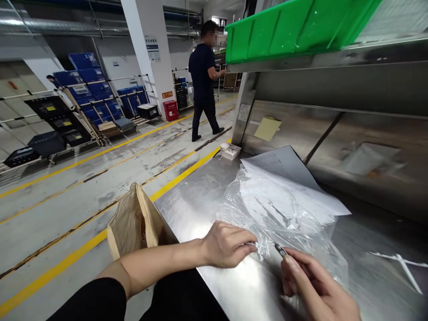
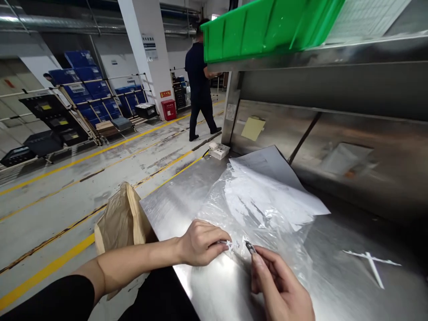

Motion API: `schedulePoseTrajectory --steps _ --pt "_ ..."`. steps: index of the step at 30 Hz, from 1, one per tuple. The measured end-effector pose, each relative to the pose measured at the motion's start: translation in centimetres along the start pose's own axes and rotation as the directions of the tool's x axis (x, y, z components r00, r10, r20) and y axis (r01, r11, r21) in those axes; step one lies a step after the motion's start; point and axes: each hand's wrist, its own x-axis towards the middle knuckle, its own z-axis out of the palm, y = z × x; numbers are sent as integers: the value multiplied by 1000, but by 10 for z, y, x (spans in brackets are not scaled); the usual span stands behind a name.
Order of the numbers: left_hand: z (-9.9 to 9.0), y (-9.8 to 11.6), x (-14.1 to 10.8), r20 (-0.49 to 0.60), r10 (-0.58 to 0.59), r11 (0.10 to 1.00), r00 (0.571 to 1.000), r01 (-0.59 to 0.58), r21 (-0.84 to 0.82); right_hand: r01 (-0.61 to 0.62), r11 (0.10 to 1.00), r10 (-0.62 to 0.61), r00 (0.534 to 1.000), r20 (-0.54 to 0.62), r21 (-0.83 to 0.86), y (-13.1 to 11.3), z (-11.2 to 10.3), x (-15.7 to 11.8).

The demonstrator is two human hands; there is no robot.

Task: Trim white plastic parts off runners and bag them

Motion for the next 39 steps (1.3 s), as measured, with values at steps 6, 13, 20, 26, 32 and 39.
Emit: schedulePoseTrajectory --steps 6,13,20,26,32,39 --pt "-13 6 2 9 -25 999 1000 25 -25 35 996 -39 998 48 79 -19 3 -6" --pt "-23 9 8 13 -30 993 999 32 -113 105 993 -109 992 69 55 -22 2 -7" --pt "-24 10 9 58 -14 991 998 21 -135 130 991 -132 986 100 26 -19 1 -8" --pt "-24 10 9 83 -14 992 996 24 -126 135 991 -133 984 122 -7 -22 1 -10" --pt "-24 12 10 50 2 990 999 5 -143 135 991 -133 984 116 -13 -22 0 -8" --pt "-25 10 10 32 -20 991 999 24 -128 116 993 -115 988 103 -10 -21 -3 -6"
